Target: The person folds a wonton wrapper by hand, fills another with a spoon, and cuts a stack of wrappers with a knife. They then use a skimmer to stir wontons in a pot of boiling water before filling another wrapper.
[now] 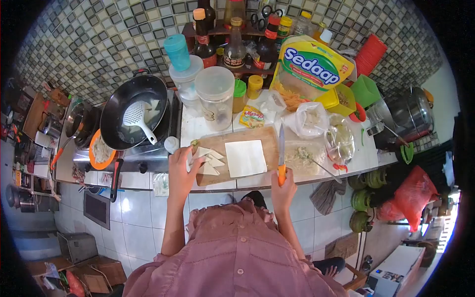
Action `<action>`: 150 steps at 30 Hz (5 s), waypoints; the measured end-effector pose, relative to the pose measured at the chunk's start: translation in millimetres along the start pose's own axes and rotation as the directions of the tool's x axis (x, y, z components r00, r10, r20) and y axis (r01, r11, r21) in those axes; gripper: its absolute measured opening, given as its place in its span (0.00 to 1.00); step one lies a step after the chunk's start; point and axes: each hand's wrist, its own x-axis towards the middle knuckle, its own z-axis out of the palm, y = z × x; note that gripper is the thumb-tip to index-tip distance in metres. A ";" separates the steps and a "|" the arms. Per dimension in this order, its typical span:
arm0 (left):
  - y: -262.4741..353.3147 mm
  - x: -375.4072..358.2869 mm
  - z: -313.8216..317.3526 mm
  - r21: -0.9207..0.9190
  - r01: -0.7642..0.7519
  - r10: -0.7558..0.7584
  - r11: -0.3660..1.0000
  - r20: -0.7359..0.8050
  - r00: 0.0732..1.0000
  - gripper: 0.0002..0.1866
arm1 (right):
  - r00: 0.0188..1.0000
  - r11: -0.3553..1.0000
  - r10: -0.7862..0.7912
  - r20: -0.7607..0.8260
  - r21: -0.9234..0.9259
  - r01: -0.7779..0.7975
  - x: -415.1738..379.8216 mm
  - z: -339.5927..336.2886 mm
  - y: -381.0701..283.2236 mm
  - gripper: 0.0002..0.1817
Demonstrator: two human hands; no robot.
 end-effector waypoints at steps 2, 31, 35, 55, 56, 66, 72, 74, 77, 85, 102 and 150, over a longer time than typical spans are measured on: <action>11.7 -0.7 -7.0 0.007 -0.099 0.099 0.995 -0.024 0.995 0.18 | 1.000 0.999 0.006 -0.013 -0.032 -0.007 -0.1 -1.3 3.2 0.13; 67.3 -24.5 80.3 0.280 -0.260 0.211 0.924 0.191 0.959 0.24 | 0.996 0.982 0.088 0.009 0.167 -0.088 8.1 12.1 -8.2 0.13; 66.5 -24.3 79.8 0.367 -0.263 0.183 0.893 0.239 0.954 0.29 | 0.990 0.992 -0.089 0.112 0.096 0.078 -4.4 -4.8 -3.4 0.11; 56.8 3.3 54.7 0.430 -0.062 -0.003 0.901 0.150 0.989 0.25 | 0.945 0.993 -0.045 0.324 -0.085 0.076 -51.7 -2.3 2.0 0.12; 55.4 3.3 55.7 0.302 -0.067 0.035 0.951 0.111 0.993 0.25 | 0.944 0.994 -0.044 0.326 -0.085 0.075 -52.0 -1.9 2.4 0.12; 74.9 0.1 102.2 0.082 -0.248 0.240 0.965 0.096 0.966 0.24 | 0.944 0.972 -0.039 0.329 -0.207 0.112 -53.8 -2.2 -6.9 0.11; 64.1 -1.8 126.0 0.218 -0.273 0.254 0.937 0.113 0.961 0.26 | 0.933 0.962 0.021 0.359 -0.263 0.079 -52.3 -2.1 -6.6 0.11; 63.2 -2.9 127.1 0.216 -0.268 0.251 0.939 0.104 0.962 0.26 | 0.926 0.951 0.045 0.375 -0.300 0.075 -52.4 -1.7 -8.3 0.12; 63.2 -2.5 128.0 0.216 -0.263 0.247 0.940 0.097 0.964 0.26 | 0.924 0.944 0.057 0.378 -0.322 0.074 -51.5 -0.9 -11.4 0.12; 63.4 -1.5 124.7 0.234 -0.298 0.278 0.925 0.115 0.954 0.26 | 0.923 0.943 0.062 0.379 -0.327 0.070 -44.6 3.5 -15.9 0.13; 62.6 -2.0 126.0 0.227 -0.278 0.263 0.933 0.094 0.960 0.25 | 0.927 0.935 0.072 0.368 -0.348 0.066 -35.8 11.0 -22.2 0.12; 60.2 -1.5 127.3 0.226 -0.267 0.251 0.937 0.097 0.963 0.26 | 0.920 0.905 0.077 0.385 -0.415 0.098 -26.0 10.9 -32.5 0.14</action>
